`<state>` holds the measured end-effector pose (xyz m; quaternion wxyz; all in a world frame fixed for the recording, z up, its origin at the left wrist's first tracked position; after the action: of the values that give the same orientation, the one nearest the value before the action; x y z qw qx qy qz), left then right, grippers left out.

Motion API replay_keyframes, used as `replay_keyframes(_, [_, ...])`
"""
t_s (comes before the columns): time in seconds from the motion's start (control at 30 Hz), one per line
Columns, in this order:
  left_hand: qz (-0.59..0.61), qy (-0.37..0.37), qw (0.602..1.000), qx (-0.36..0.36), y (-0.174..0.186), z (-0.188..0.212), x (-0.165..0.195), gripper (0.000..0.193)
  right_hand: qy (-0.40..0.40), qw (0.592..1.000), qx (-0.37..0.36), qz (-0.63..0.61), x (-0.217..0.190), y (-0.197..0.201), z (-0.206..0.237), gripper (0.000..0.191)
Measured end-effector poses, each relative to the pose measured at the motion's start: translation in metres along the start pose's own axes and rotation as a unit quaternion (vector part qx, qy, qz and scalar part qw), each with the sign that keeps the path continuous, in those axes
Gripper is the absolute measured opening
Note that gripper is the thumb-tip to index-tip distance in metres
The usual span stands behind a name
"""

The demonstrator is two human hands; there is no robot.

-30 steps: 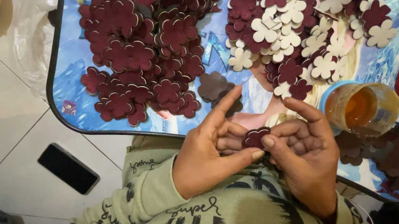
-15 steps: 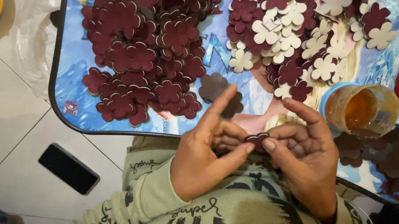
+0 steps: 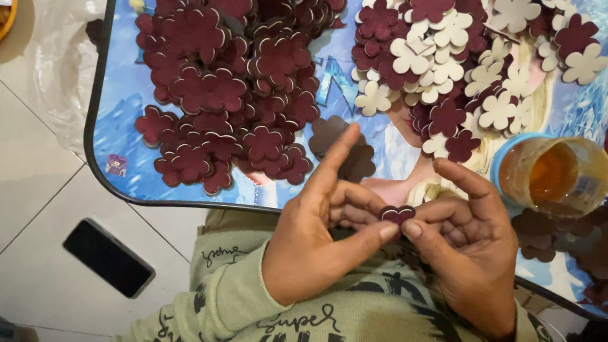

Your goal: The person repeatedly picks up maroon and white flower-shaped felt pieces, applies adhesive from a small container, and presses them together to form layered units. The person handles the pieces one at a time, alternating between colors, and places the assembled units back on the table.

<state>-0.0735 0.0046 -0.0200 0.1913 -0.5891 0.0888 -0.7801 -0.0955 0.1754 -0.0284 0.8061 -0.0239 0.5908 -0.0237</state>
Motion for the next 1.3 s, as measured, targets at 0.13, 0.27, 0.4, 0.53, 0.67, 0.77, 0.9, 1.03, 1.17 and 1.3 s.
replay_keyframes(0.13, [0.013,0.057,0.998,0.027,0.005,-0.002,-0.011,0.099,0.003,1.000,-0.010,-0.004,0.001,0.000,0.001,0.071])
replay_keyframes(0.27, [-0.025,0.023,0.999,0.031,0.006,-0.004,-0.004,0.097,0.006,1.000,-0.005,0.004,0.005,0.004,0.001,0.074])
replay_keyframes(0.4, [-0.123,-0.059,0.988,0.072,0.028,0.001,0.024,0.089,0.020,0.998,-0.037,-0.053,0.005,0.003,0.001,0.071])
replay_keyframes(0.53, [-0.308,-0.260,0.894,0.196,0.064,0.018,0.082,0.073,0.046,0.997,-0.057,0.001,0.007,0.001,0.004,0.069])
replay_keyframes(0.67, [-0.458,-0.378,0.758,0.271,0.079,0.019,0.115,0.054,0.029,0.997,-0.074,0.022,0.013,-0.002,0.005,0.068])
replay_keyframes(0.77, [-0.541,-0.456,0.653,0.270,0.068,0.009,0.123,0.045,0.023,0.996,-0.082,0.019,0.016,-0.004,0.006,0.066])
replay_keyframes(0.9, [-0.590,-0.517,0.597,0.167,0.031,0.009,0.107,0.032,0.024,0.995,-0.094,0.013,0.020,0.000,0.009,0.063])
replay_keyframes(1.03, [-0.609,-0.531,0.578,0.115,-0.001,0.006,0.080,0.024,0.048,0.994,-0.096,-0.002,0.019,0.013,0.016,0.055])
replay_keyframes(1.17, [-0.597,-0.505,0.616,0.090,-0.011,-0.001,0.065,0.026,0.084,0.986,-0.123,-0.079,-0.006,0.032,0.029,0.047])
replay_keyframes(1.3, [-0.566,-0.505,0.651,0.031,-0.029,-0.001,0.057,0.027,0.255,0.966,0.008,0.039,-0.061,0.060,0.038,0.036])
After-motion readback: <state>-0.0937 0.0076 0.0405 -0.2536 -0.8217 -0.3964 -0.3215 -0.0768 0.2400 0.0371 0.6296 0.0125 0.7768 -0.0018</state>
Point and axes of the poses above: each hand's wrist, its own z-axis away from the middle knuckle, its own y-axis out of the back of the hand, x = y × z, the point moved 9 cm from there along -z, towards the middle knuckle, and after that the axes turned 14 degrees about x, right-handed, at the moved point
